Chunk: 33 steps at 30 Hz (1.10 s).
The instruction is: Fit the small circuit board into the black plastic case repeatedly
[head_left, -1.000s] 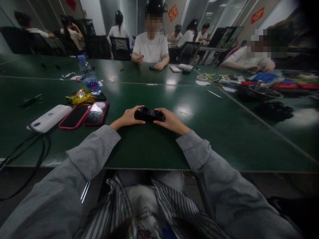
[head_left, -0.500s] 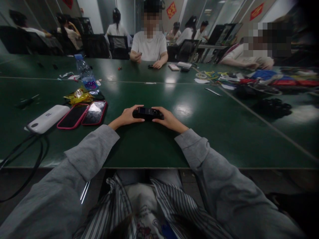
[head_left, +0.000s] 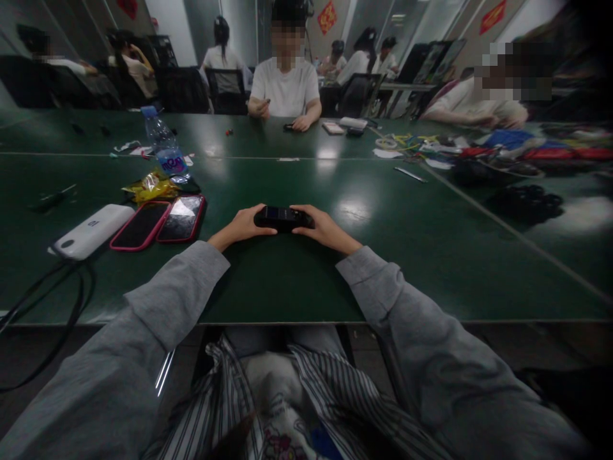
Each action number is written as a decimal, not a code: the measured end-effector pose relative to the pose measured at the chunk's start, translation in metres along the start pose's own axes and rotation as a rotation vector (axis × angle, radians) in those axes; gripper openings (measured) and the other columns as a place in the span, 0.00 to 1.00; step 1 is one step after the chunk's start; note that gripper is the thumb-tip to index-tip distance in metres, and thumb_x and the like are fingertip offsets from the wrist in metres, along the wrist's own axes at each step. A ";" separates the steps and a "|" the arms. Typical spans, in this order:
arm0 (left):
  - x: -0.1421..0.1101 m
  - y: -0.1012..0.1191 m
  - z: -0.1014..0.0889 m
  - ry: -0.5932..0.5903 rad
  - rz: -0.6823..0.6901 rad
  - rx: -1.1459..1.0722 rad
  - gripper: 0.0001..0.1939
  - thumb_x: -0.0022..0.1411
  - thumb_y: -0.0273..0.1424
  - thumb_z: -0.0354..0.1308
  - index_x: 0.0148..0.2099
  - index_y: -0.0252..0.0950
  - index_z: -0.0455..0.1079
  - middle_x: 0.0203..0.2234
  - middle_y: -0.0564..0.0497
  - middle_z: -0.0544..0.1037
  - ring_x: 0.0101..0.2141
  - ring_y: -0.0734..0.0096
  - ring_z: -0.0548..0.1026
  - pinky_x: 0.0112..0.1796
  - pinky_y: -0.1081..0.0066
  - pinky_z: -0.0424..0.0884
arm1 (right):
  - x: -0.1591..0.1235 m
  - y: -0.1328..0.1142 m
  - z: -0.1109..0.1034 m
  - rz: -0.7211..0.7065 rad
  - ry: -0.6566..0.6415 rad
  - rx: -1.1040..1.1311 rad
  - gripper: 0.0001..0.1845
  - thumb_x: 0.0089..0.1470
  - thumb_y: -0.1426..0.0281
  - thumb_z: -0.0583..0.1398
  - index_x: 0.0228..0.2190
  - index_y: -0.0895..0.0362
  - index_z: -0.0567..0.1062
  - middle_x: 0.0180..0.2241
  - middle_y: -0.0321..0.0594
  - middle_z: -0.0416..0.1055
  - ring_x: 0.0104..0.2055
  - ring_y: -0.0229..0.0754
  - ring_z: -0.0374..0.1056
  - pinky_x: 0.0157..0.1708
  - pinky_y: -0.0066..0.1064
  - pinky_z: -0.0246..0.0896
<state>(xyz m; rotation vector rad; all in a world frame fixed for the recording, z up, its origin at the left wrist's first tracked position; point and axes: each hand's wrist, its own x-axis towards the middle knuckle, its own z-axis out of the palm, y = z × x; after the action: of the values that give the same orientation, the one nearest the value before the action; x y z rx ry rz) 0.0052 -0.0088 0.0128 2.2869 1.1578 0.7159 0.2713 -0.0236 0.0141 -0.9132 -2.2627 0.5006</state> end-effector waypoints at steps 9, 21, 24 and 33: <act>0.001 0.002 -0.002 -0.024 -0.030 0.041 0.37 0.48 0.48 0.67 0.57 0.38 0.64 0.50 0.42 0.74 0.51 0.50 0.72 0.51 0.50 0.66 | -0.001 -0.003 0.002 0.041 0.030 0.067 0.28 0.53 0.64 0.63 0.55 0.53 0.66 0.53 0.47 0.68 0.55 0.52 0.66 0.54 0.50 0.63; -0.001 -0.005 -0.001 -0.010 0.053 -0.045 0.35 0.53 0.42 0.66 0.61 0.44 0.61 0.55 0.46 0.72 0.55 0.53 0.70 0.57 0.47 0.60 | 0.005 0.030 -0.041 0.251 0.504 0.102 0.32 0.51 0.56 0.63 0.55 0.51 0.62 0.51 0.46 0.69 0.49 0.51 0.68 0.44 0.44 0.70; -0.001 -0.005 -0.001 -0.025 0.053 -0.045 0.35 0.53 0.43 0.65 0.61 0.43 0.61 0.55 0.46 0.72 0.55 0.54 0.71 0.57 0.48 0.60 | -0.005 0.052 -0.059 0.337 0.646 -0.104 0.30 0.48 0.62 0.65 0.52 0.55 0.66 0.49 0.48 0.70 0.47 0.50 0.69 0.47 0.46 0.67; 0.000 -0.003 -0.001 -0.029 0.037 -0.052 0.33 0.54 0.43 0.65 0.60 0.42 0.62 0.54 0.45 0.72 0.54 0.54 0.71 0.57 0.48 0.60 | -0.040 0.106 -0.089 0.727 0.793 -0.472 0.31 0.45 0.69 0.64 0.51 0.63 0.66 0.49 0.54 0.67 0.51 0.54 0.65 0.54 0.48 0.58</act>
<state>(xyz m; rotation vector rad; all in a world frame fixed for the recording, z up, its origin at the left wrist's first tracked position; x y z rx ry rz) 0.0025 -0.0074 0.0119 2.2734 1.0736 0.7166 0.4048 0.0292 0.0036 -1.8008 -1.2885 -0.1323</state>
